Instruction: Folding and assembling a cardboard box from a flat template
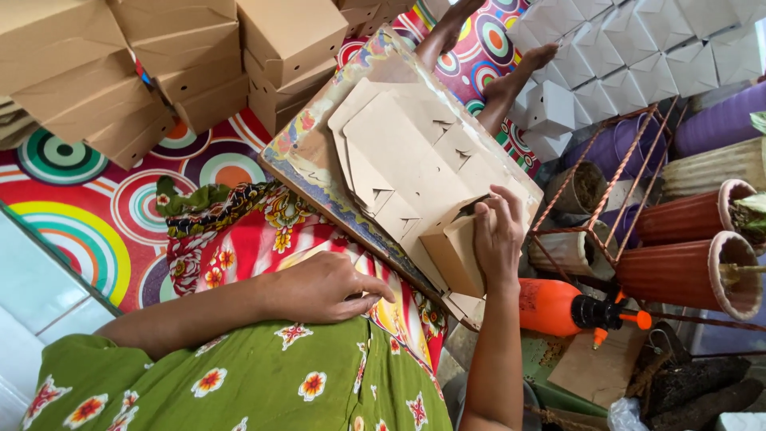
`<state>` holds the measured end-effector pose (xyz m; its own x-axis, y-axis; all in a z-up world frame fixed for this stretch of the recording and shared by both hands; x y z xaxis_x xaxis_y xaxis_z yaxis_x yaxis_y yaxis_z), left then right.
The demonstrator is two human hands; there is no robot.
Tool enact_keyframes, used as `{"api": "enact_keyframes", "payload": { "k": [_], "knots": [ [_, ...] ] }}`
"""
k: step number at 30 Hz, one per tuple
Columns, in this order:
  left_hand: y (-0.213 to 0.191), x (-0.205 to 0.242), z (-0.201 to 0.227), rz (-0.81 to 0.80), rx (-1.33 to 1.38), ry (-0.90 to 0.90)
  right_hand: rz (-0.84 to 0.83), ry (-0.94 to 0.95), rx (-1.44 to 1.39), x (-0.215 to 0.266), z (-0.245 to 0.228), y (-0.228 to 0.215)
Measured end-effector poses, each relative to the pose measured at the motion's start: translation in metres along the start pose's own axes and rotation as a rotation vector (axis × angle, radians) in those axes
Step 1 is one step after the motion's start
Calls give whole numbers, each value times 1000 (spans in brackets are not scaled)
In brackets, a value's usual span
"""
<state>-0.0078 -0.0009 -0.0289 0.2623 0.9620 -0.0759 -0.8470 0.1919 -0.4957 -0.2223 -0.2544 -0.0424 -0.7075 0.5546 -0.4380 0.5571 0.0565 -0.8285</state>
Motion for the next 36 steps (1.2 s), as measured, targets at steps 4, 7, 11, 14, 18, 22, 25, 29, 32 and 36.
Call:
{"api": "enact_keyframes", "payload": {
  "k": [4,7,11,14,18,22,25,29,32,36],
  "knots": [
    [1,-1,-1,12,-5,24,16,-25,-19,-4,0,4],
    [1,1,1,18,13,24,-26,-22,-96,-4,6,7],
    [3,3,-5,43,12,10,-114,-45,-242,-10,10,2],
    [5,4,-7,44,12,-6,-223,-60,-309,-11,5,-4],
    [5,2,-6,43,26,-7,-320,-85,-221,-7,9,-2],
    [5,2,-7,42,23,-2,-231,-114,-219,-7,10,4],
    [5,2,-7,15,27,-32,-202,-148,-185,-7,15,7],
    [6,0,-8,8,30,-45,-166,-144,-116,-10,13,8],
    [10,-1,-8,8,12,-31,-197,-122,-100,-9,12,7],
    [11,0,-11,25,38,-19,-336,-146,-53,-13,11,6]
  ]
}}
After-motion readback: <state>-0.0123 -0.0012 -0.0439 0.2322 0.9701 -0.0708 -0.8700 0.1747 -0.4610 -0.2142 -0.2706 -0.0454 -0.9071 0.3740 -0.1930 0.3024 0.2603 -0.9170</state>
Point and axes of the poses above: each hand's wrist, its own x-axis away from the middle knuckle, its own y-axis out of the palm, z = x × y, the point moved 1 cm from there along -x, towards the middle knuckle, and after that the axes turned 6 degrees about -y, right-handed, at the moved point
